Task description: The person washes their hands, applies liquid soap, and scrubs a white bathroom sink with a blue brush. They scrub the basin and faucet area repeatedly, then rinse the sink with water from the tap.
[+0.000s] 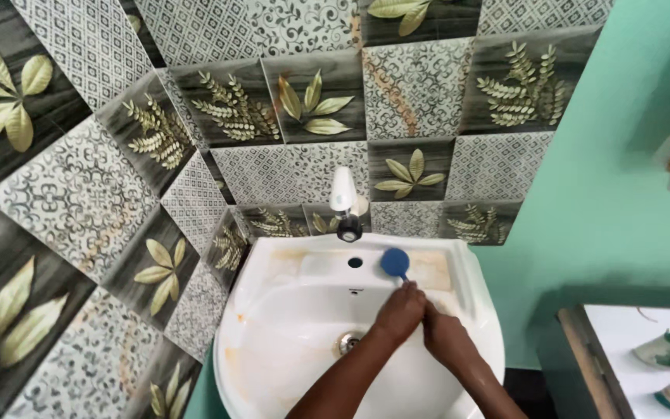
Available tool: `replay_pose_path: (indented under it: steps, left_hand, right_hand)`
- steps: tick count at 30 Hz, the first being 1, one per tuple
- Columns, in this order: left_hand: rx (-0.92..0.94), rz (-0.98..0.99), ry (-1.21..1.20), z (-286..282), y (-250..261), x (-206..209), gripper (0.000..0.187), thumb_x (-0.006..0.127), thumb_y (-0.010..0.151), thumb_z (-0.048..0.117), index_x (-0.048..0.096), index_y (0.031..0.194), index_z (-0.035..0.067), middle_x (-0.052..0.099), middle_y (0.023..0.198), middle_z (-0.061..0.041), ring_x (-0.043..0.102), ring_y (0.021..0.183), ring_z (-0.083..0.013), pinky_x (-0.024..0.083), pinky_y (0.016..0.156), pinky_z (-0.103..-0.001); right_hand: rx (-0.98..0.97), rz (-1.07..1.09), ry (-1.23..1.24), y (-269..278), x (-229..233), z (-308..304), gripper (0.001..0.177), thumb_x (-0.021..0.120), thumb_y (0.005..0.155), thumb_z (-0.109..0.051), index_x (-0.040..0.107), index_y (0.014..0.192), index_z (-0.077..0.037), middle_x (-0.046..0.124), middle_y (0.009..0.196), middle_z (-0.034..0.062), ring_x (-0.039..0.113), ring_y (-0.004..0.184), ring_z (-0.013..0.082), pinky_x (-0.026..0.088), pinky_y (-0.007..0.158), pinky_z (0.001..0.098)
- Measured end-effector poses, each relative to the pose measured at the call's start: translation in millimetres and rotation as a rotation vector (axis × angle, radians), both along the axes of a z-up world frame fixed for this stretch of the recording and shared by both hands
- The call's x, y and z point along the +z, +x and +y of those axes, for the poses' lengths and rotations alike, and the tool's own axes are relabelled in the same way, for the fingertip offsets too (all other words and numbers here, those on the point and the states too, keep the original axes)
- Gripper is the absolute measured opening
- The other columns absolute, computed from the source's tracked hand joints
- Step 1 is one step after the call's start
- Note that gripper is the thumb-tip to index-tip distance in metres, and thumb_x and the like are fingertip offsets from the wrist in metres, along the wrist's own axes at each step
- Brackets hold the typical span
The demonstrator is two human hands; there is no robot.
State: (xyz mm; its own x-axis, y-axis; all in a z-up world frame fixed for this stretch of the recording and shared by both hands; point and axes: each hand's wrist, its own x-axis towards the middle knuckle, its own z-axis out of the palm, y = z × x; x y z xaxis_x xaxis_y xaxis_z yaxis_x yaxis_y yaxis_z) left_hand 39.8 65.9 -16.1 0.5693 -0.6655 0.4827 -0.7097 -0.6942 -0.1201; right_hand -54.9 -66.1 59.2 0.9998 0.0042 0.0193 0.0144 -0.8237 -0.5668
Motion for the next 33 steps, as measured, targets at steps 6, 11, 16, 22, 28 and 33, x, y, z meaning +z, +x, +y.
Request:
replay_pose_path:
  steps: [6, 11, 16, 22, 28, 33]
  left_hand:
    - [-0.303, 0.344, -0.336, 20, 4, 13, 0.014, 0.054, 0.099, 0.004, 0.067, 0.100, -0.001, 0.069, 0.116, -0.024, 0.064, 0.117, -0.0385, 0.051, 0.103, -0.044]
    - [0.016, 0.158, -0.073, 46, 18, 1, 0.017, 0.060, 0.085, 0.003, 0.068, 0.099, -0.003, 0.067, 0.114, -0.026, 0.064, 0.110, -0.0373, 0.052, 0.093, -0.044]
    - [-0.321, 0.161, -0.111, 34, -6, -7, 0.015, 0.060, 0.091, 0.003, 0.067, 0.104, -0.003, 0.069, 0.114, -0.024, 0.066, 0.112, -0.0359, 0.053, 0.101, -0.044]
    - [-0.185, 0.863, -0.744, -11, 23, -11, 0.009, 0.056, 0.100, 0.004, 0.064, 0.102, 0.000, 0.065, 0.115, -0.024, 0.060, 0.109, -0.0398, 0.049, 0.096, -0.044]
    - [-0.019, -0.158, -0.134, 33, 17, -23, 0.016, 0.061, 0.083, 0.008, 0.067, 0.095, 0.000, 0.068, 0.110, -0.024, 0.066, 0.103, -0.0355, 0.054, 0.087, -0.042]
    - [-0.284, 0.289, -0.309, 18, -18, -3, 0.010, 0.062, 0.089, 0.004, 0.065, 0.097, -0.002, 0.067, 0.108, -0.025, 0.065, 0.105, -0.0405, 0.053, 0.092, -0.049]
  right_hand:
    - [-0.102, 0.043, -0.080, 9, -14, 27, 0.034, 0.042, 0.097, -0.015, 0.064, 0.123, -0.009, 0.074, 0.097, 0.0259, 0.072, 0.093, 0.0461, 0.056, 0.087, 0.0561]
    - [-0.049, -0.204, 0.170, 16, -17, 72, 0.032, 0.045, 0.097, -0.015, 0.067, 0.118, -0.003, 0.072, 0.101, 0.0303, 0.069, 0.096, 0.0499, 0.054, 0.088, 0.0566]
    - [-0.285, 0.022, -0.017, -30, -17, 54, 0.032, 0.044, 0.098, -0.015, 0.069, 0.117, -0.010, 0.074, 0.098, 0.0289, 0.071, 0.095, 0.0481, 0.054, 0.090, 0.0577]
    - [-0.279, -0.018, -0.003, 17, -28, 34, 0.025, 0.055, 0.095, -0.019, 0.069, 0.110, -0.006, 0.075, 0.098, 0.0260, 0.072, 0.094, 0.0460, 0.055, 0.088, 0.0560]
    - [-0.065, -0.038, 0.123, 12, -11, 49, 0.033, 0.048, 0.096, -0.015, 0.068, 0.122, -0.009, 0.074, 0.101, 0.0258, 0.071, 0.094, 0.0470, 0.055, 0.088, 0.0545]
    - [-0.171, 0.180, -0.158, -18, 36, 33, 0.033, 0.047, 0.097, -0.015, 0.072, 0.118, -0.013, 0.075, 0.104, 0.0239, 0.070, 0.099, 0.0440, 0.055, 0.092, 0.0550]
